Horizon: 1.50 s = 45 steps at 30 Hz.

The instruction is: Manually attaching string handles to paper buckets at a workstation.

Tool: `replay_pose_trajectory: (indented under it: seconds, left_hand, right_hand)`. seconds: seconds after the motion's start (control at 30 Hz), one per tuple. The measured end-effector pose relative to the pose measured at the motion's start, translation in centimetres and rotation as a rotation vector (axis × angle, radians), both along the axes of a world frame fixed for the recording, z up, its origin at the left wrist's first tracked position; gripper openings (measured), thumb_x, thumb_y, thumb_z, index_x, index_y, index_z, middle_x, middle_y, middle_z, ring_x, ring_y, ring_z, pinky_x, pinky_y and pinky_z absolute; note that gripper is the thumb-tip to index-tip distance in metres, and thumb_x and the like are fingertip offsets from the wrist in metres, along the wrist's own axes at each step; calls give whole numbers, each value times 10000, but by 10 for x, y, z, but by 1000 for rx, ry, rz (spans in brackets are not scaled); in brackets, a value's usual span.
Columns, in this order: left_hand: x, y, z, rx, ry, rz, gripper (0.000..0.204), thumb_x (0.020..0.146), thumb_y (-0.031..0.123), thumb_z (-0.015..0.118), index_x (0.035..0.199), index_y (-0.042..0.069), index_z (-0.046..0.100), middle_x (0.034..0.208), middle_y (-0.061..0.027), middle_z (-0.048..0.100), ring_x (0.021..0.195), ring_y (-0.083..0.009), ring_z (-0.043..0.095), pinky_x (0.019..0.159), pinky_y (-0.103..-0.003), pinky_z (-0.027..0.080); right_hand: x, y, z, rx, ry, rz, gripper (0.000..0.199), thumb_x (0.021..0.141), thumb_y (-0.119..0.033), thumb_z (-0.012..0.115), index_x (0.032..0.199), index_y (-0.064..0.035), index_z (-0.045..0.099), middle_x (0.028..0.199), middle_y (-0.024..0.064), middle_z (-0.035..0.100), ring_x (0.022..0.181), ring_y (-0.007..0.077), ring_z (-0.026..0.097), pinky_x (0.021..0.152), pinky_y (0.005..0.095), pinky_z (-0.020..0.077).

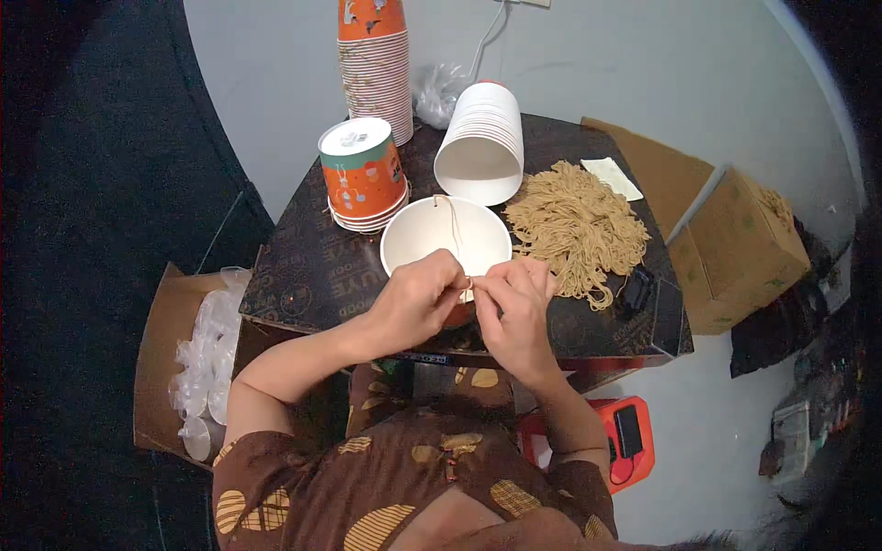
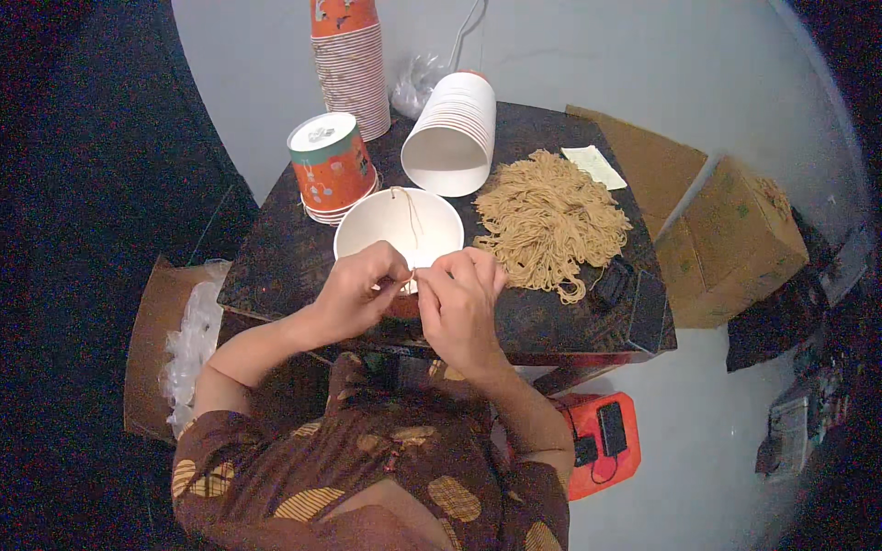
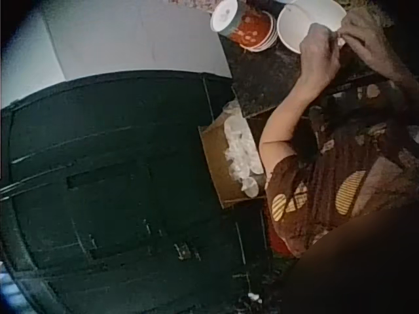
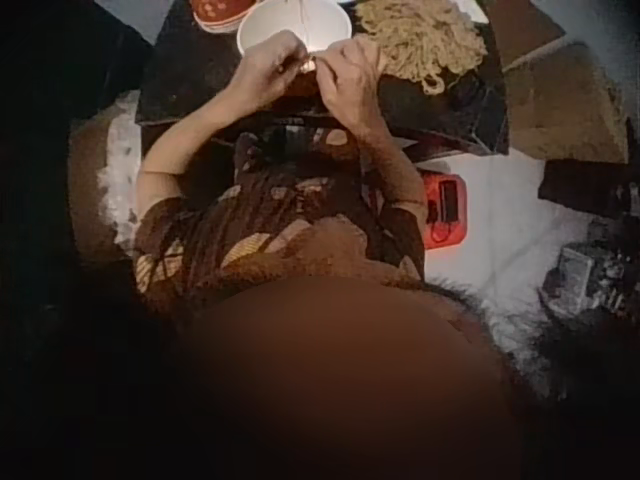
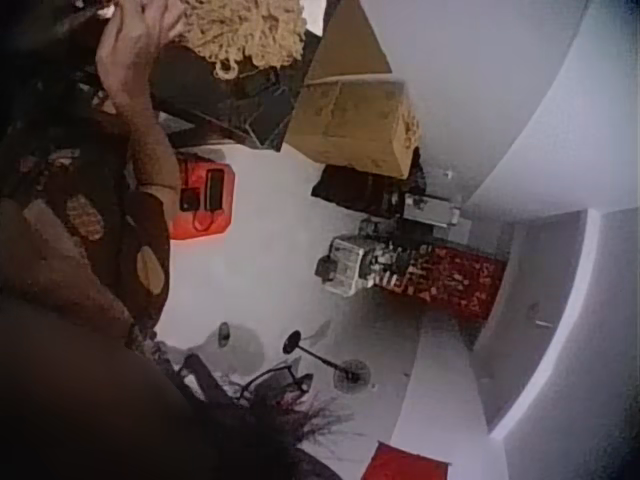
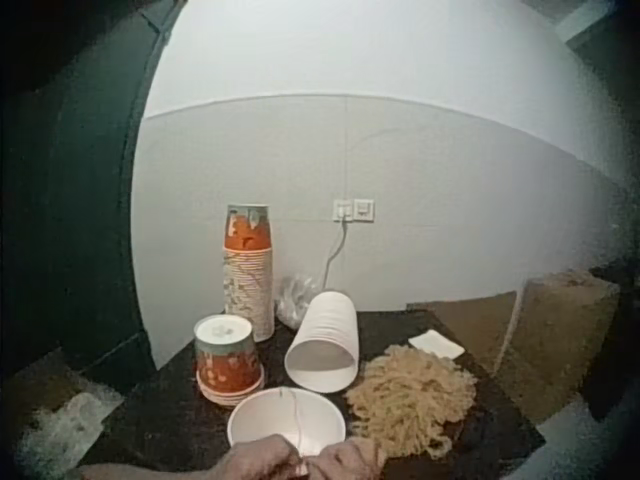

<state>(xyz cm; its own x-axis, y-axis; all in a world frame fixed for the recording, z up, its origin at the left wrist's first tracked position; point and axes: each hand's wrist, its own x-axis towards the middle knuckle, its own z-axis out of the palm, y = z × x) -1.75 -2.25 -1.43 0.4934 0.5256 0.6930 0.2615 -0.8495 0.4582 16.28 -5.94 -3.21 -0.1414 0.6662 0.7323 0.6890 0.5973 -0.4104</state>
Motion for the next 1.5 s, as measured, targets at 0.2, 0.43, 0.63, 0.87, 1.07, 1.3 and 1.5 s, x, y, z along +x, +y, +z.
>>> replay_pose_trajectory:
  seconds: [0.2,0.43,0.63,0.87,1.07,1.3,1.5]
  left_hand:
    - [-1,-2,-6,74,-30,50,210,804,-88,681,918,13,536,847,-141,594,747,-322,640,637,-386,509]
    - [-1,-3,-5,95,-22,38,217,803,-94,676,933,10,537,863,-141,596,772,-318,637,651,-385,508]
    - [-3,-2,-6,94,-33,16,230,797,-102,676,949,7,541,892,-143,594,794,-326,635,669,-386,515]
    - [-3,-1,-9,162,-29,18,257,773,-105,692,962,0,555,901,-144,595,799,-327,632,675,-388,524]
    - [-4,-3,-9,209,-36,34,254,760,-97,707,951,-3,568,904,-143,599,799,-328,635,664,-390,530]
    - [-4,-2,-3,-55,-62,12,187,798,-96,667,917,0,559,864,-138,592,768,-315,630,648,-374,513]
    - [-4,-3,0,-98,-35,28,155,812,-90,652,898,-4,557,844,-141,588,755,-304,630,645,-366,503]
  right_hand:
    - [-3,0,0,-42,17,0,141,826,-77,696,965,-81,721,965,72,584,1046,290,495,912,458,315]
    - [-5,1,2,-67,36,19,152,807,-85,710,958,-100,721,964,62,574,1060,286,481,905,452,314]
    - [-4,4,2,-110,61,45,154,793,-82,726,944,-109,716,971,56,568,1064,275,478,912,430,318]
    - [-2,7,4,-145,88,83,161,783,-81,730,942,-105,717,964,50,566,1051,260,477,926,411,311]
    - [0,9,4,-171,77,111,144,781,-82,732,922,-97,712,958,52,562,1037,257,477,928,405,309]
    - [-1,7,0,-116,133,115,106,790,-66,727,881,-82,675,956,71,555,1030,284,476,914,420,344]
    - [0,7,-2,-86,149,131,102,801,-33,703,885,-66,657,948,102,539,1019,305,475,895,417,373]
